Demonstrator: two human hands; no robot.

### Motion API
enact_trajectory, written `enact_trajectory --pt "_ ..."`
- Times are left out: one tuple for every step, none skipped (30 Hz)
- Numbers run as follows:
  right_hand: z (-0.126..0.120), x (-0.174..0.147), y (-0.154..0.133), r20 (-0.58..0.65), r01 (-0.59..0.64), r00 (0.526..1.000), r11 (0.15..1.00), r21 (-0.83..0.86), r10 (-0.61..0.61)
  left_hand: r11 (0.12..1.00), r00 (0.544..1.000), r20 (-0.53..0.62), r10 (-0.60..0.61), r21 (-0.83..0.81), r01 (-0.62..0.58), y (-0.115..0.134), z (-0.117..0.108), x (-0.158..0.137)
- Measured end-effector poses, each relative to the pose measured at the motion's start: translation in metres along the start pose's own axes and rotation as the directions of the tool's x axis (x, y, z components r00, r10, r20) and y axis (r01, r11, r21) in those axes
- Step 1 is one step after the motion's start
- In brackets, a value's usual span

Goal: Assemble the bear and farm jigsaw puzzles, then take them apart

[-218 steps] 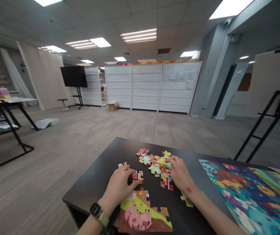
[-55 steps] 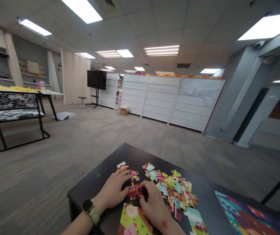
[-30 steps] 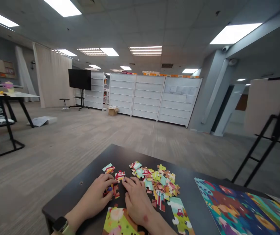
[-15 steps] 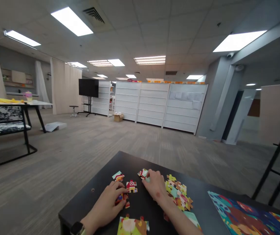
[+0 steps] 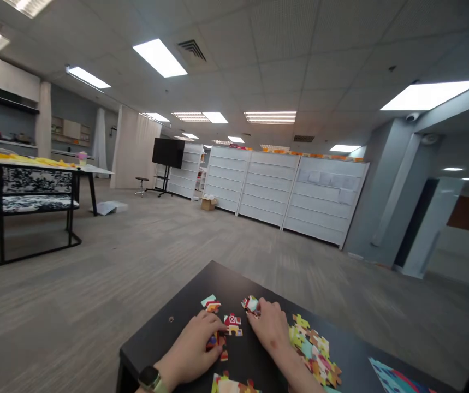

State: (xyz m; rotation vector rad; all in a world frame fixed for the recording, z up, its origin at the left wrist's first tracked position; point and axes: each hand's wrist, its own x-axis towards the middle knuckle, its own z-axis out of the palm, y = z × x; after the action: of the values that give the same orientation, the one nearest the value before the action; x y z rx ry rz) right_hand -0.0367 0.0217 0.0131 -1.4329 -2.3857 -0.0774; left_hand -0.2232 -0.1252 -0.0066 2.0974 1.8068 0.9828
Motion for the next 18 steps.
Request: enact_trajectory --pt "0.001 0.002 -0.001 -0.001 -0.005 1.000 1.000 0.004 0.005 1.000 1.000 -0.003 0.004 0.004 -0.004 -0.001 0.001 -0.001" --pt "0.002 0.004 0.000 0.002 -0.008 1.000 1.000 0.011 0.008 1.000 1.000 -0.001 0.009 0.008 -0.009 -0.001 0.001 -0.001" --pt "0.003 0.005 0.001 0.010 -0.009 1.000 1.000 0.021 0.009 1.000 1.000 0.003 0.013 0.010 -0.013 -0.002 0.002 -0.001" --pt "0.004 0.006 0.003 0.022 -0.007 1.000 0.999 0.035 0.007 1.000 1.000 0.008 0.019 0.010 -0.020 -0.003 0.002 -0.001" --pt "0.004 0.006 0.005 0.036 -0.004 0.999 0.999 0.050 0.002 1.000 1.000 0.011 0.026 0.008 -0.026 -0.005 0.002 -0.001" --pt "0.003 0.006 0.008 0.049 0.001 0.999 0.998 0.066 -0.004 0.999 0.999 0.010 0.033 0.002 -0.033 -0.006 0.002 -0.001" --pt "0.003 0.005 0.012 0.059 0.008 0.998 0.997 0.083 -0.013 0.999 0.999 0.005 0.038 -0.006 -0.038 -0.007 0.003 -0.001" --pt "0.002 0.005 0.015 0.068 0.016 0.997 0.995 0.098 -0.022 0.999 0.999 -0.003 0.039 -0.015 -0.040 -0.009 0.003 0.000" --pt "0.000 0.004 0.018 0.073 0.025 0.997 0.993 0.113 -0.034 0.999 0.999 -0.013 0.039 -0.024 -0.039 -0.010 0.003 0.000" --pt "-0.002 0.002 0.022 0.077 0.037 0.996 0.991 0.126 -0.047 0.999 0.999 -0.020 0.035 -0.030 -0.036 -0.011 0.003 0.000" --pt "-0.005 0.000 0.025 0.078 0.050 0.995 0.989 0.136 -0.061 0.999 0.999 -0.023 0.030 -0.035 -0.031 -0.012 0.002 0.000" --pt "-0.009 -0.003 0.029 0.077 0.065 0.994 0.987 0.144 -0.077 0.999 0.999 -0.023 0.024 -0.038 -0.025 -0.012 0.002 0.000" --pt "-0.013 -0.006 0.033 0.074 0.081 0.993 0.985 0.150 -0.093 0.999 1.000 -0.023 0.020 -0.040 -0.021 -0.012 0.002 0.000" --pt "-0.018 -0.010 0.037 0.066 0.096 0.992 0.984 0.149 -0.107 0.999 1.000 -0.023 0.018 -0.041 -0.019 -0.012 0.001 -0.001" --pt "-0.023 -0.015 0.040 0.055 0.107 0.992 0.984 0.145 -0.116 0.999 1.000 -0.025 0.018 -0.042 -0.019 -0.013 0.001 -0.001" --pt "-0.028 -0.020 0.043 0.042 0.116 0.992 0.983 0.140 -0.123 0.999 0.999 -0.028 0.020 -0.044 -0.021 -0.013 0.000 -0.002" --pt "-0.034 -0.025 0.044 0.029 0.130 0.990 0.981 0.143 -0.135 0.999 0.999 -0.031 0.024 -0.048 -0.026 -0.014 -0.001 -0.002" --pt "-0.038 -0.031 0.043 0.019 0.153 0.987 0.976 0.158 -0.158 0.998 0.999 -0.033 0.031 -0.054 -0.033 -0.016 -0.003 -0.002"
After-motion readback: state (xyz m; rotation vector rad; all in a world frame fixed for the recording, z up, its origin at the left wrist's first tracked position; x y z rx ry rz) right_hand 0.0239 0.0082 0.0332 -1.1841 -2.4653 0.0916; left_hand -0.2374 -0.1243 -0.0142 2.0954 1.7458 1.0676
